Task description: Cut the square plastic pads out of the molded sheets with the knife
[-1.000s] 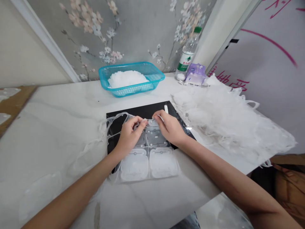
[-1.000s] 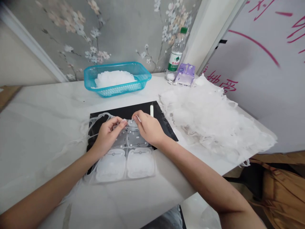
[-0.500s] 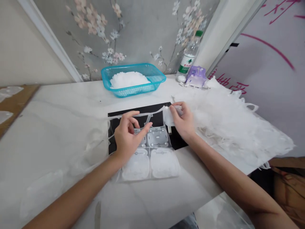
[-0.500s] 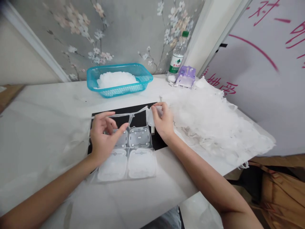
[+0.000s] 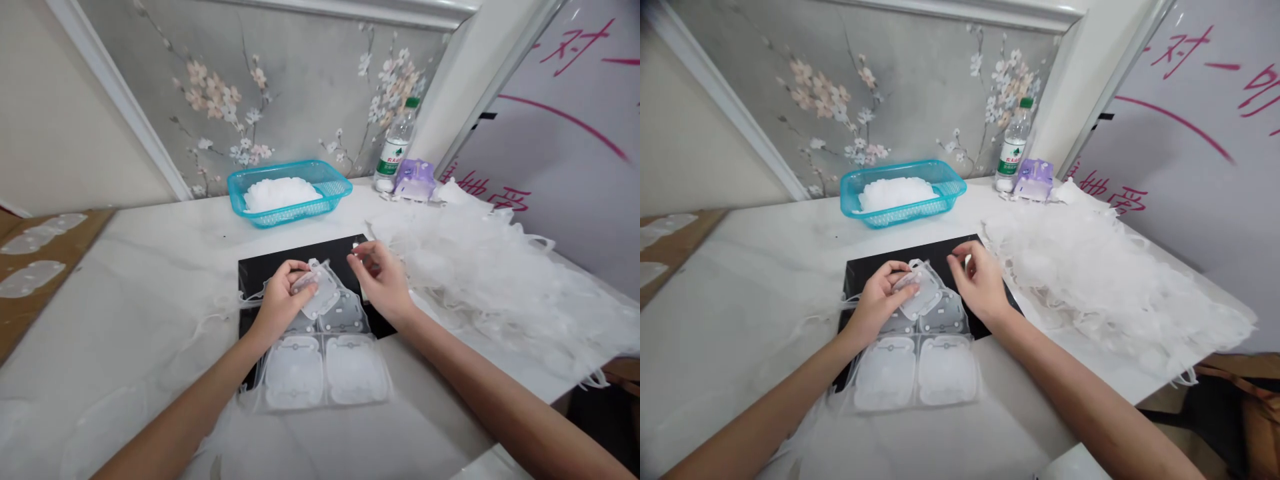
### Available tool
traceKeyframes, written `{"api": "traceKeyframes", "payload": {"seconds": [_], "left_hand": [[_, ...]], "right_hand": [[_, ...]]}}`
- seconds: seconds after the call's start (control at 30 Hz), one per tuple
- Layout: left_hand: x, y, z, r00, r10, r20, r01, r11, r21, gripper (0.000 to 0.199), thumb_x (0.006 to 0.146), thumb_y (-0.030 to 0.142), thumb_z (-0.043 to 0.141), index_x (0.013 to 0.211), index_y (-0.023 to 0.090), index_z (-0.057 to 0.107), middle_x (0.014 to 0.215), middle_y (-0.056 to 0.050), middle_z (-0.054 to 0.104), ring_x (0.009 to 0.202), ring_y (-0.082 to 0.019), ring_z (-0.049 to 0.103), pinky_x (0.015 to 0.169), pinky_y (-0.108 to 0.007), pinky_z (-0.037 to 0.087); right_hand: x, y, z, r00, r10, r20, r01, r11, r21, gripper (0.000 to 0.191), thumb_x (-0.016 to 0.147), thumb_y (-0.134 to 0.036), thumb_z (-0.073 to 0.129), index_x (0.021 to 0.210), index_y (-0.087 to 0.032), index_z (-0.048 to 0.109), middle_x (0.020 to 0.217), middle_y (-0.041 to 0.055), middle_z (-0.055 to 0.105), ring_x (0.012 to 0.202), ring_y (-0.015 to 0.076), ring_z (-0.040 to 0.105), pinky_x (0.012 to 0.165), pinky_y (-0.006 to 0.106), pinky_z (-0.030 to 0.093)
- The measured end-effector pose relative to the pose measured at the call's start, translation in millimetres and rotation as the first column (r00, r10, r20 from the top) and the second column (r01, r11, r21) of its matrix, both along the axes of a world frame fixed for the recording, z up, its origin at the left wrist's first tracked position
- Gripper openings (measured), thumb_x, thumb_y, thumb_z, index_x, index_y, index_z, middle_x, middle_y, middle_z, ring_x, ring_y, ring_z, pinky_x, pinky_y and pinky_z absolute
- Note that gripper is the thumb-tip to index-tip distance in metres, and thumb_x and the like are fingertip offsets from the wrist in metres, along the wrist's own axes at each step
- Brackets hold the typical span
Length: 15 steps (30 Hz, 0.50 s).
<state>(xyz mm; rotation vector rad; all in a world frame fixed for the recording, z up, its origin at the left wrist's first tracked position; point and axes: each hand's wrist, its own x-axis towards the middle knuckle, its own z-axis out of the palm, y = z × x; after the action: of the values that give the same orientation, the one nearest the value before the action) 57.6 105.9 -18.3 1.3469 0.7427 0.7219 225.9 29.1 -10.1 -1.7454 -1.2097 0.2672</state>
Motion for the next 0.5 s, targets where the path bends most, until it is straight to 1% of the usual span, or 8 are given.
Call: {"api": "traceKeyframes", "payload": {"seconds": [0.03,0.07,0.13,0.2,0.27,0.37,0.43,0.5], "left_hand": [[-0.1,-0.7,0.6,1.0,-0.009,0.018,0.009,1.0,-0.012,0.036,0.067,0.021,0.071,0.093,0.02,0.046,0.085,0.001,0.064,0.066,-0.01,0.058,0.06,-0.019,0.045],[-0.3,-1.4,1.4,0.999,-0.018,0.034,0.019,1.0,-0.016,0.039,0.067,0.018,0.071,0.095,0.021,0.044,0.088,0.001,0.063,0.068,-0.01,0.059,0.06,-0.018,0.045],[-0.8,-2.2,2.5,0.997,-0.045,0.059,0.046,0.999,-0.014,0.042,0.066,0.016,0.07,0.098,0.022,0.044,0.094,0.0,0.061,0.073,-0.01,0.06,0.061,-0.018,0.046],[-1.4,-2.2,2.5,0.994,-0.068,0.088,0.069,0.998,-0.014,0.045,0.067,0.016,0.07,0.101,0.024,0.043,0.094,0.001,0.06,0.072,-0.01,0.06,0.06,-0.019,0.047],[-1.9,-1.6,1.4,0.992,-0.064,0.107,0.066,0.998,-0.01,0.047,0.067,0.016,0.07,0.103,0.027,0.042,0.094,0.002,0.06,0.07,-0.01,0.06,0.06,-0.02,0.047],[-2.6,-0.2,-0.5,0.998,-0.057,0.032,0.054,0.995,0.09,0.027,0.07,0.019,0.068,0.093,0.021,0.054,0.094,-0.001,0.063,0.081,-0.014,0.061,0.068,-0.022,0.047],[-3.1,0.4,-1.1,0.997,-0.063,-0.033,0.067,0.983,0.173,0.013,0.072,0.019,0.066,0.084,0.018,0.063,0.094,-0.003,0.064,0.091,-0.016,0.06,0.075,-0.023,0.045],[-3.6,0.6,-1.0,0.996,-0.063,-0.069,0.077,0.971,0.225,0.014,0.073,0.02,0.066,0.086,0.017,0.068,0.097,-0.004,0.064,0.095,-0.018,0.058,0.078,-0.023,0.044]], "right_hand": [[6.3,1.6,-0.4,0.991,-0.101,0.093,0.109,0.99,-0.086,0.024,0.082,-0.042,0.052,0.088,-0.019,0.053,0.075,0.002,0.058,0.056,0.0116,0.049,0.053,0.024,0.037],[12.5,2.8,-0.7,0.973,-0.138,0.187,0.176,0.963,-0.204,0.026,0.08,-0.044,0.053,0.084,-0.019,0.053,0.071,0.0017,0.057,0.055,0.0124,0.047,0.052,0.025,0.035],[22.8,3.5,-0.7,0.952,-0.068,0.299,0.202,0.871,-0.447,0.029,0.079,-0.048,0.054,0.07,-0.02,0.051,0.061,0.0015,0.053,0.053,0.0144,0.045,0.051,0.026,0.03],[29.3,3.0,0.0,0.953,0.023,0.302,0.161,0.806,-0.57,0.032,0.081,-0.044,0.051,0.06,-0.02,0.046,0.055,0.0014,0.05,0.052,0.0148,0.044,0.051,0.027,0.028],[31.6,2.1,1.4,0.958,0.052,0.283,0.127,0.807,-0.577,0.03,0.082,-0.034,0.049,0.056,-0.02,0.043,0.054,0.0012,0.049,0.051,0.0138,0.043,0.052,0.026,0.029],[30.5,0.9,4.0,0.962,0.048,0.268,0.115,0.82,-0.56,0.021,0.078,-0.021,0.048,0.058,-0.019,0.044,0.056,0.0014,0.05,0.053,0.0132,0.043,0.054,0.026,0.029],[29.7,0.4,5.3,0.966,0.025,0.259,0.122,0.837,-0.534,0.006,0.076,-0.017,0.049,0.071,-0.018,0.05,0.058,0.0009,0.05,0.053,0.0137,0.043,0.054,0.026,0.03],[30.1,0.2,6.0,0.972,0.023,0.234,0.1,0.862,-0.496,0.013,0.074,-0.014,0.049,0.086,-0.017,0.053,0.057,-0.0012,0.049,0.053,0.0141,0.044,0.054,0.025,0.031]]}}
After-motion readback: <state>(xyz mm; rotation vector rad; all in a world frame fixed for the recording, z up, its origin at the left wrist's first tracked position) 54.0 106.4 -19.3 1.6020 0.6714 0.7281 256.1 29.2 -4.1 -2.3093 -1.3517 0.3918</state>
